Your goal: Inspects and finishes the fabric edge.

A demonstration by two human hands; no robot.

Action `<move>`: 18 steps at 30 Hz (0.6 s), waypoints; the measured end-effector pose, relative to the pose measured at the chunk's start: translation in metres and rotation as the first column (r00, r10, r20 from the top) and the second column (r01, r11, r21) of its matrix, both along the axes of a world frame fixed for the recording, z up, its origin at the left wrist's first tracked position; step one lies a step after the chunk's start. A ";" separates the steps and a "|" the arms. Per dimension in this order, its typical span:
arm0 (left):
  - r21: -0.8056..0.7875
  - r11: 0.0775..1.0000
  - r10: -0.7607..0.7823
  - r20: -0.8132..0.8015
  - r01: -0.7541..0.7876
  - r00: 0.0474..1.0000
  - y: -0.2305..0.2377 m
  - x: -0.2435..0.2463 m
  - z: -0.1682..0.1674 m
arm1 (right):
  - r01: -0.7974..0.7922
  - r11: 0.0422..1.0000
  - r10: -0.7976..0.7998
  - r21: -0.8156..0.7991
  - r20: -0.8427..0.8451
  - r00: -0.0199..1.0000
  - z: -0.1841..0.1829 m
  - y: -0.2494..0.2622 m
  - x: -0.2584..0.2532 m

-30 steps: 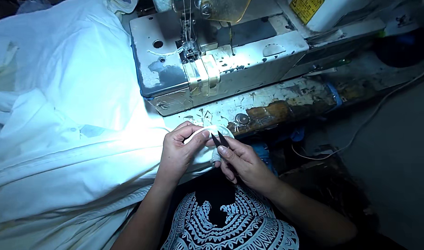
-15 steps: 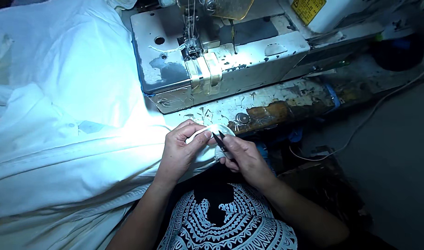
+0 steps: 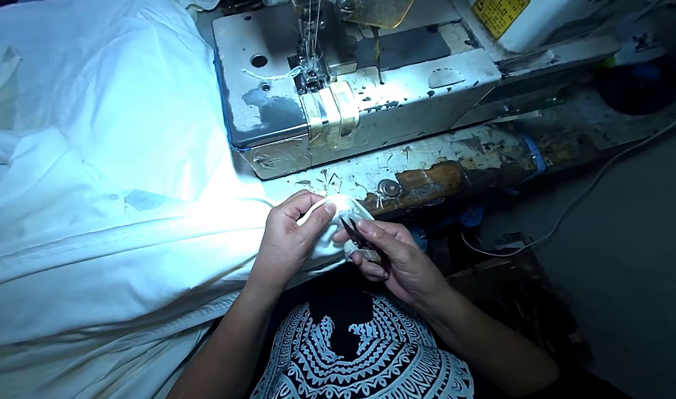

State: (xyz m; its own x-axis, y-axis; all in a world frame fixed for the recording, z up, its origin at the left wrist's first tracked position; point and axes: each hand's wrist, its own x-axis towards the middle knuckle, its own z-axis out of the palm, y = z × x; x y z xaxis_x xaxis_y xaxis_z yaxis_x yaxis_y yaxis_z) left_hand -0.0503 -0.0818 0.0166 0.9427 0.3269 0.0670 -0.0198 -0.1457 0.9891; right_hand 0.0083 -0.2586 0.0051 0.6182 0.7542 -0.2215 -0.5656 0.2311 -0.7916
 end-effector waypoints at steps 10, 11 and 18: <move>-0.051 0.998 -0.030 0.016 0.031 0.999 0.001 -0.001 0.001 | 0.015 1.000 -0.015 -0.001 -0.007 1.000 -0.003 0.002 -0.001; -0.057 0.998 -0.034 0.016 0.035 0.999 0.002 -0.001 0.001 | 0.018 1.000 -0.018 -0.001 -0.006 1.000 -0.003 0.002 -0.001; -0.025 0.997 -0.074 0.018 0.075 0.997 0.003 -0.002 -0.001 | 0.024 0.999 -0.023 0.032 -0.033 0.999 -0.001 0.004 0.000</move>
